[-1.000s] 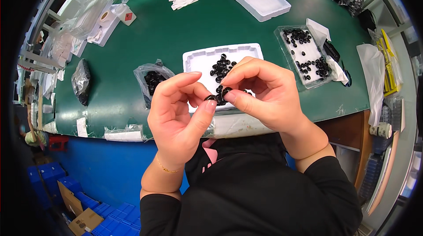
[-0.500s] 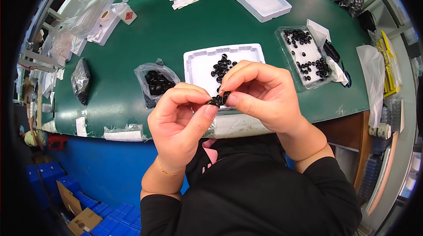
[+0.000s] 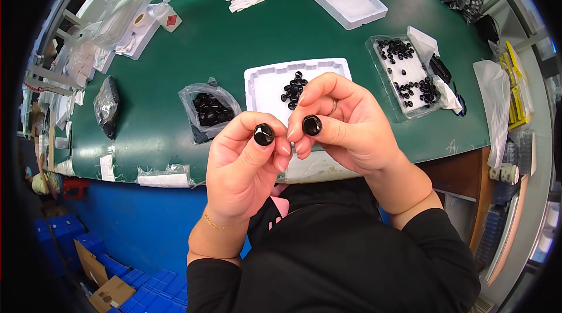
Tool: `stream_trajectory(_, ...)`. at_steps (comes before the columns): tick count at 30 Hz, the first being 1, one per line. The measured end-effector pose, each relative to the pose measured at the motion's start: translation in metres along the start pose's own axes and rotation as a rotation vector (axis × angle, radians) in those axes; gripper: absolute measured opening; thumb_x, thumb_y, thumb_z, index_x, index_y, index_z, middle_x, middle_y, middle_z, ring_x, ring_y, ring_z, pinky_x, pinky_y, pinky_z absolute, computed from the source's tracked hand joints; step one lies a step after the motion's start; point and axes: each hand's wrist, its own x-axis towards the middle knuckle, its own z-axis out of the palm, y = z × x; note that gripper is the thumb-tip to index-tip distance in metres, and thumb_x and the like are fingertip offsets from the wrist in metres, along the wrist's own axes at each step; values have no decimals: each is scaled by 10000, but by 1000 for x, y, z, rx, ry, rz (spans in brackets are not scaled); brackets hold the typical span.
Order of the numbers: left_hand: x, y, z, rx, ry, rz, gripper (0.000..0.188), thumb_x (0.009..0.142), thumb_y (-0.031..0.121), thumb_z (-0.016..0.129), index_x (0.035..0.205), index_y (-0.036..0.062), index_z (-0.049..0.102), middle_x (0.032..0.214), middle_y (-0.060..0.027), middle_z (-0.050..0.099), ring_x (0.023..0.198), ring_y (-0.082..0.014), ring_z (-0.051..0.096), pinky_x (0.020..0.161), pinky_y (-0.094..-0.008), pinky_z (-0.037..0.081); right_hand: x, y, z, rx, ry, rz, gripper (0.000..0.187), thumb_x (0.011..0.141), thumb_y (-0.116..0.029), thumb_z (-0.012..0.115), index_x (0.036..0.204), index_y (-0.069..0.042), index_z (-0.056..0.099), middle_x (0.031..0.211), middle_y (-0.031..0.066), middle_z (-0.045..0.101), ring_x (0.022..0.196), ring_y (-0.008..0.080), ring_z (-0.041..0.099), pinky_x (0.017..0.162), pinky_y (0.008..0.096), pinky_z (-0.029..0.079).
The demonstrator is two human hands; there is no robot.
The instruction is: Picking up small black components from a bag, inspecting them, and placing them into a white tray on a workbench.
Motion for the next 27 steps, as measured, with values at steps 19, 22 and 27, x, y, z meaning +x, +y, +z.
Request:
stream_trajectory(19,2,22,-36,872,217,389,110,877,60,524,931,-13,586,835,-67,587,686,-113,522,624,-225,412,34,35,-3,-515,-4,-136,116,823,-7,572,932,14,608,865,115,615,732,147,597,645,265,501)
stream_trajectory(22,3,40,-57,1448,411,509,104,837,33,554,920,4,610,841,-65,592,680,-141,529,632,-249,407,58,62,-3,-860,-21,-340,121,793,-21,600,903,-18,652,859,102,617,720,165,607,648,283,498)
stream_trajectory(27,12,42,-78,2089,533,573,142,779,-2,579,908,29,629,851,-64,594,686,-199,539,673,-296,414,82,101,-21,-1316,-21,-581,143,754,-9,607,881,-45,660,844,104,618,715,221,611,655,315,495)
